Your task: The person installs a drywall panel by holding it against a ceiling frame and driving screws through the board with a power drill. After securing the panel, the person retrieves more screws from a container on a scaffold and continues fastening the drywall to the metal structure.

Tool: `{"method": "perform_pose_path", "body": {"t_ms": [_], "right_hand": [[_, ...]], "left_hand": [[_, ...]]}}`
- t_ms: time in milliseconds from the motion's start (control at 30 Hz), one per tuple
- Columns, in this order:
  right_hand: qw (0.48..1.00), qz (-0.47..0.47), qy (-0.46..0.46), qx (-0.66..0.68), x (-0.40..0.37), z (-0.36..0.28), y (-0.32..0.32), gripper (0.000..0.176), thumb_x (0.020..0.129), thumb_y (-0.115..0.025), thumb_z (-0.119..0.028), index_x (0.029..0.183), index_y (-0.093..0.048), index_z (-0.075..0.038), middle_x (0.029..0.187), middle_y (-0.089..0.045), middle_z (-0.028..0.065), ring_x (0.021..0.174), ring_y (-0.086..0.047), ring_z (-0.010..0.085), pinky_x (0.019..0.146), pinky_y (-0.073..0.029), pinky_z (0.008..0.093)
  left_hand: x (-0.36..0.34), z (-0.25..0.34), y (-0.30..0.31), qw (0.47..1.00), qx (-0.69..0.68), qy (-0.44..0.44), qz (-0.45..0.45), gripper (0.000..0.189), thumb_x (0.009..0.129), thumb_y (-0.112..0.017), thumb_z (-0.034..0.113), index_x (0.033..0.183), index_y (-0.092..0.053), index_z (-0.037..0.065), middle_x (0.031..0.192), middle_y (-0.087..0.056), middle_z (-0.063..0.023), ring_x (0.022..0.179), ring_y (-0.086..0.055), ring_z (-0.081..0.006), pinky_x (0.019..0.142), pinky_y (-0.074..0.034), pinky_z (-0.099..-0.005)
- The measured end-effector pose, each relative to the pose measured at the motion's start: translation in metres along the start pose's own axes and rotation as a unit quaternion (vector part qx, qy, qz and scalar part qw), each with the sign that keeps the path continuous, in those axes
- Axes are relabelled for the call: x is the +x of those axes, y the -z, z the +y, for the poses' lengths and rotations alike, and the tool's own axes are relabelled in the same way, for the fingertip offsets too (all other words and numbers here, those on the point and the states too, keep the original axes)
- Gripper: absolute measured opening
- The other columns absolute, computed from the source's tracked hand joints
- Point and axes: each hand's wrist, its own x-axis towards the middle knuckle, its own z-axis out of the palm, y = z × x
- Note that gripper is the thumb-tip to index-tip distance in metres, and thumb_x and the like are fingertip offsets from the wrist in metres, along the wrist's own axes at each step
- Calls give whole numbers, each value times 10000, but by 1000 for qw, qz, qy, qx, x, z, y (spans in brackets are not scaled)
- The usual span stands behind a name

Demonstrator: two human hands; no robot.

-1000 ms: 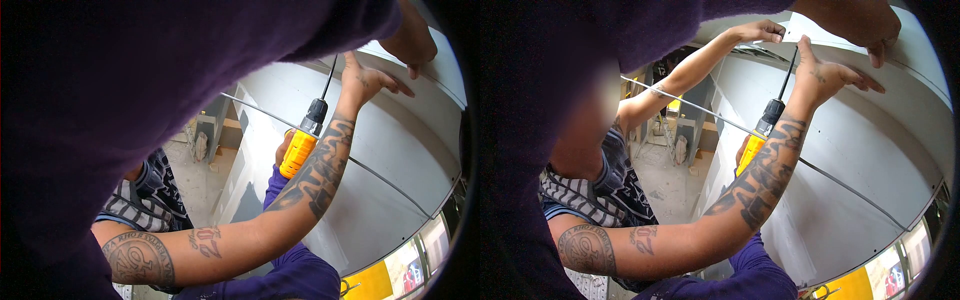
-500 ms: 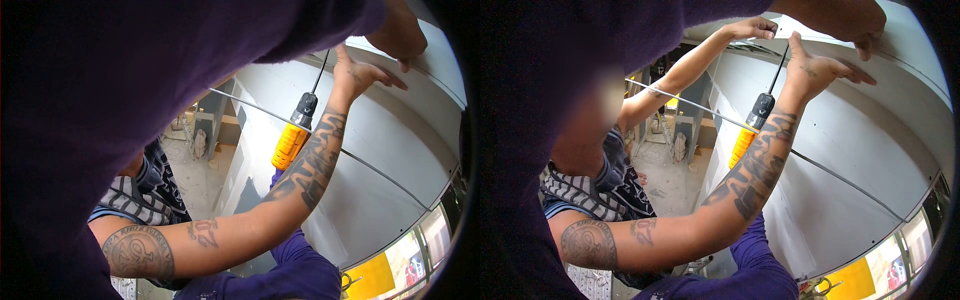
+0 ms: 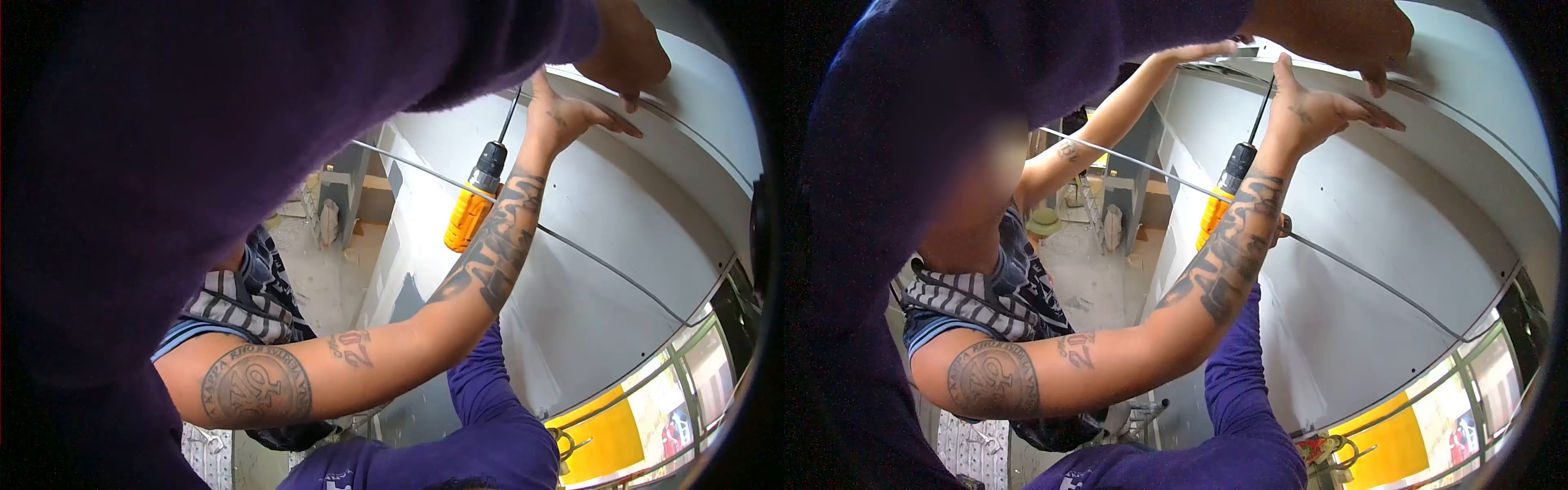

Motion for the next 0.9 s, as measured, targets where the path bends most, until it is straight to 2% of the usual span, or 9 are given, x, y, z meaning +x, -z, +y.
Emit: {"method": "perform_pose_path", "body": {"t_ms": [100, 167, 367, 500, 633, 700, 767, 867, 900], "right_hand": [[997, 49, 35, 50, -8, 8, -6, 1272, 729, -824, -310, 1397, 147, 170, 1449, -96, 449, 1394, -235, 467, 1136, -287, 363], [992, 50, 94, 67, -27, 31, 2, 1102, 745, -799, -293, 1349, 13, 143, 1384, -196, 395, 1307, -307, 437, 1065, -327, 367], [946, -185, 267, -20, -179, 162, 124, 612, 793, -725, -241, 1206, -390, 63, 1189, -496, 230, 1048, -524, 345, 853, -445, 379], [936, -271, 218, -57, -276, 190, 238, 358, 825, -675, -206, 1110, -658, 10, 1059, -696, 120, 876, -669, 284, 711, -523, 386], [945, -298, 112, -69, -315, 149, 350, 402, 806, -699, -167, 1168, -614, -13, 1081, -666, 166, 941, -651, 345, 809, -528, 406], [933, -340, 37, -112, -325, 126, 408, 395, 817, -693, -175, 1169, -615, -13, 1093, -667, 162, 930, -662, 333, 788, -536, 413], [937, -337, 3, -92, -338, 124, 459, 388, 822, -701, -187, 1159, -622, -12, 1062, -676, 155, 896, -675, 314, 747, -548, 394], [934, -344, 41, -82, -325, 86, 519, 368, 834, -705, -220, 1128, -635, -10, 1017, -684, 148, 845, -686, 291, 712, -554, 357], [922, -369, -98, -71, -339, 96, 549, 398, 811, -728, -211, 1139, -634, -5, 1016, -689, 146, 844, -686, 291, 706, -551, 361]], "left_hand": [[-3, -4, 1, 999, 44, 11, -22, 312, 941, -592, 308, 1047, -683, 30, 908, -706, -132, 804, -678, -207, 738, -564, -368], [-12, -3, 3, 996, 72, 36, -36, 301, 951, -581, 287, 1049, -676, 19, 899, -705, -133, 798, -675, -202, 735, -563, -368], [-113, 37, 69, 980, 44, 166, -101, 266, 963, -559, 226, 1051, -661, -4, 900, -704, -133, 794, -673, -205, 753, -553, -363], [-193, 81, 81, 947, -154, 282, -4, 223, 935, -573, 180, 1025, -662, -4, 897, -707, -114, 769, -680, -187, 723, -537, -339], [-256, 158, 90, 867, -326, 373, 43, 138, 857, -637, 127, 906, -678, 5, 819, -708, -91, 702, -682, -182, 669, -532, -308], [-276, 199, 88, 779, -498, 369, 95, 80, 764, -725, 90, 790, -680, 30, 732, -708, -81, 653, -690, -183, 621, -521, -281], [-295, 241, 70, 613, -668, 395, 147, 95, 765, -723, 98, 770, -672, 17, 779, -713, -122, 660, -684, -192, 639, -521, -274], [-316, 305, 24, 291, -814, 497, 80, 165, 844, -658, 148, 897, -645, -8, 729, -619, -69, 595, -563, -153, 574, -451, -261], [-316, 327, 3, 151, -838, 521, 52, 195, 879, -619, 162, 961, -630, -14, 705, -567, -40, 578, -512, -142, 557, -416, -254]]}}
